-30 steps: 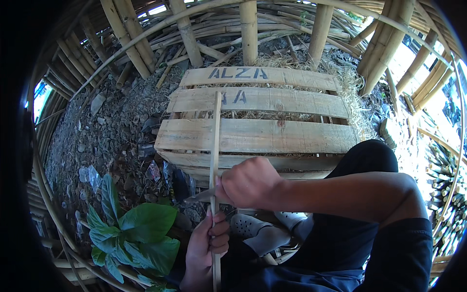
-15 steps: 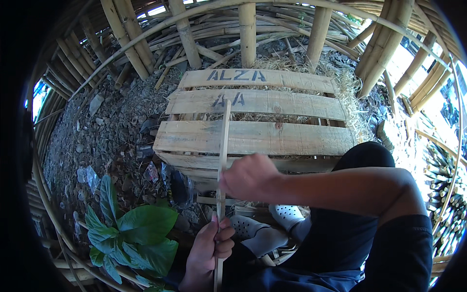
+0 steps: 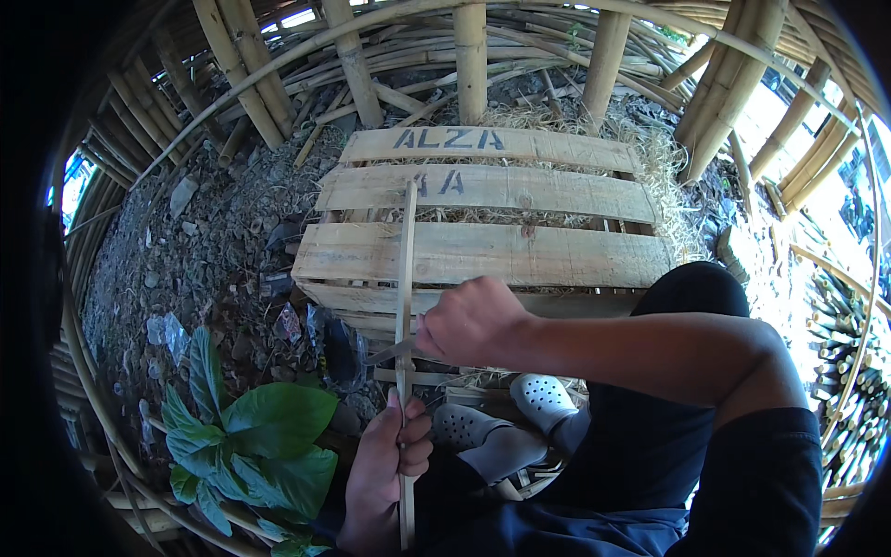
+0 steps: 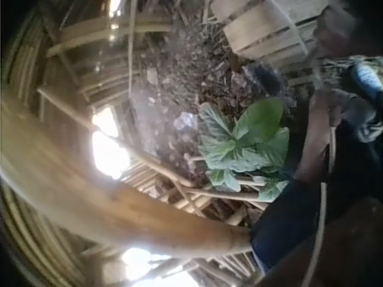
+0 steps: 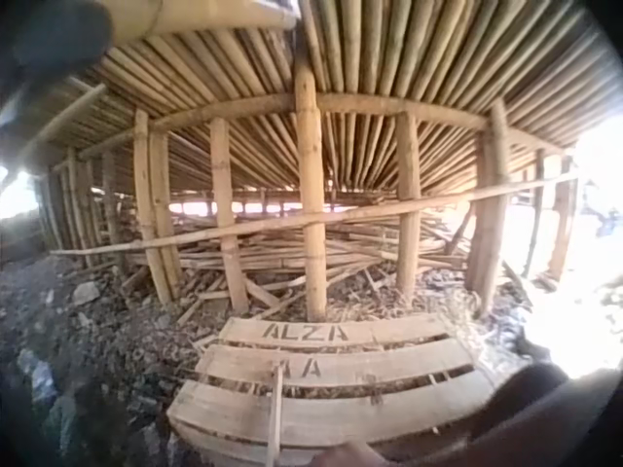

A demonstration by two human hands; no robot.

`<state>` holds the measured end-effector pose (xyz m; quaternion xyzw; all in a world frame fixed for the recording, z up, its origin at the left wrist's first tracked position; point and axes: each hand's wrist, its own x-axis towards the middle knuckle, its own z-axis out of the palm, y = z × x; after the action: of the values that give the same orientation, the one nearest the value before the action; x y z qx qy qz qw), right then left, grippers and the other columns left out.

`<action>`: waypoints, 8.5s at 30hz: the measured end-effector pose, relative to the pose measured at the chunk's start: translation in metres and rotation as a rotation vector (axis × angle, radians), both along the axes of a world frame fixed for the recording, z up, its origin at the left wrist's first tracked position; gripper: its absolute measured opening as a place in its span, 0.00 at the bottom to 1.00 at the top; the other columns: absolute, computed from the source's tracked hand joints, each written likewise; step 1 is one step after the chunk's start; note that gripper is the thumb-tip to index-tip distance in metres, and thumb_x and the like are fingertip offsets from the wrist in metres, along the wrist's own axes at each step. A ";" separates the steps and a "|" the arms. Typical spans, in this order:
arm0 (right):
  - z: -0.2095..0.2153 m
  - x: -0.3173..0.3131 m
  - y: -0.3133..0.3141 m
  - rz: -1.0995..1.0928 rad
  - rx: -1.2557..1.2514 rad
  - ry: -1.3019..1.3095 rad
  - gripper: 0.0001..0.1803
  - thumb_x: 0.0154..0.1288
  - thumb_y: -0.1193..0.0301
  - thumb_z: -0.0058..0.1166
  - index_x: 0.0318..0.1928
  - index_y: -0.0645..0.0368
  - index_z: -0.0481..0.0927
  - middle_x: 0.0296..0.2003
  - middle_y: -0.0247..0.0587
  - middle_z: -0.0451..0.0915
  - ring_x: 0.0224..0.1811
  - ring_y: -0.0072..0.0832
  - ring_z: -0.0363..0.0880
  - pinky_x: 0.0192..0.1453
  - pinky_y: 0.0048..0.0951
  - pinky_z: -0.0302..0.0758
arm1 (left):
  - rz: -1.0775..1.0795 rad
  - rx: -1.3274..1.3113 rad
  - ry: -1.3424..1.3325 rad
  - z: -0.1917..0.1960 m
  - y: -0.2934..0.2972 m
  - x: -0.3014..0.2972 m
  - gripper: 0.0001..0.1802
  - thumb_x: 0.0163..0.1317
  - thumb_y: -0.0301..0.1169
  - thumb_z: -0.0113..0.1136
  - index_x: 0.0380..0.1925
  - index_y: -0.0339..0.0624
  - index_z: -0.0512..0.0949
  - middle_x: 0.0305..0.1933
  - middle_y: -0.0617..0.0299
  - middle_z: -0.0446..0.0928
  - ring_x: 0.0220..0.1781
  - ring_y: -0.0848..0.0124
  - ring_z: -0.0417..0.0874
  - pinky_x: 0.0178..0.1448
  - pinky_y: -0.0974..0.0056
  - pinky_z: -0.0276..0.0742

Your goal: The person holds a wooden stick with one hand and scrapes along its surface with a knife.

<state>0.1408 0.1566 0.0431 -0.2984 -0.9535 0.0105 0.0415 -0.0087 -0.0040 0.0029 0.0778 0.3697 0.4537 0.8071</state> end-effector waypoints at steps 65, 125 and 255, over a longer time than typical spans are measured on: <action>0.014 0.001 -0.001 0.130 -0.126 -0.037 0.30 0.69 0.48 0.41 0.20 0.56 0.81 0.17 0.41 0.78 0.23 0.39 0.81 0.29 0.36 0.78 | 0.025 -0.012 -0.398 -0.024 0.006 -0.009 0.12 0.74 0.44 0.38 0.35 0.52 0.63 0.22 0.75 0.53 0.15 0.85 0.48 0.16 0.77 0.43; 0.023 -0.005 -0.004 0.039 -0.169 -0.154 0.33 0.72 0.48 0.35 0.18 0.56 0.79 0.17 0.42 0.78 0.24 0.39 0.81 0.28 0.37 0.78 | 0.022 -0.056 -0.229 -0.013 0.004 -0.003 0.17 0.75 0.47 0.34 0.32 0.50 0.63 0.19 0.75 0.52 0.14 0.85 0.47 0.14 0.76 0.40; 0.034 -0.005 0.009 0.076 -0.199 -0.299 0.37 0.71 0.43 0.32 0.20 0.55 0.82 0.19 0.45 0.79 0.27 0.42 0.82 0.33 0.39 0.80 | -0.015 -0.034 -0.120 0.001 -0.001 -0.009 0.18 0.75 0.49 0.32 0.31 0.52 0.62 0.19 0.75 0.51 0.13 0.86 0.44 0.13 0.76 0.37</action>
<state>0.1362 0.1651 0.0775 -0.2631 -0.9538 0.0619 -0.1310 -0.0176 -0.0052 0.0039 0.0396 0.3275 0.4452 0.8325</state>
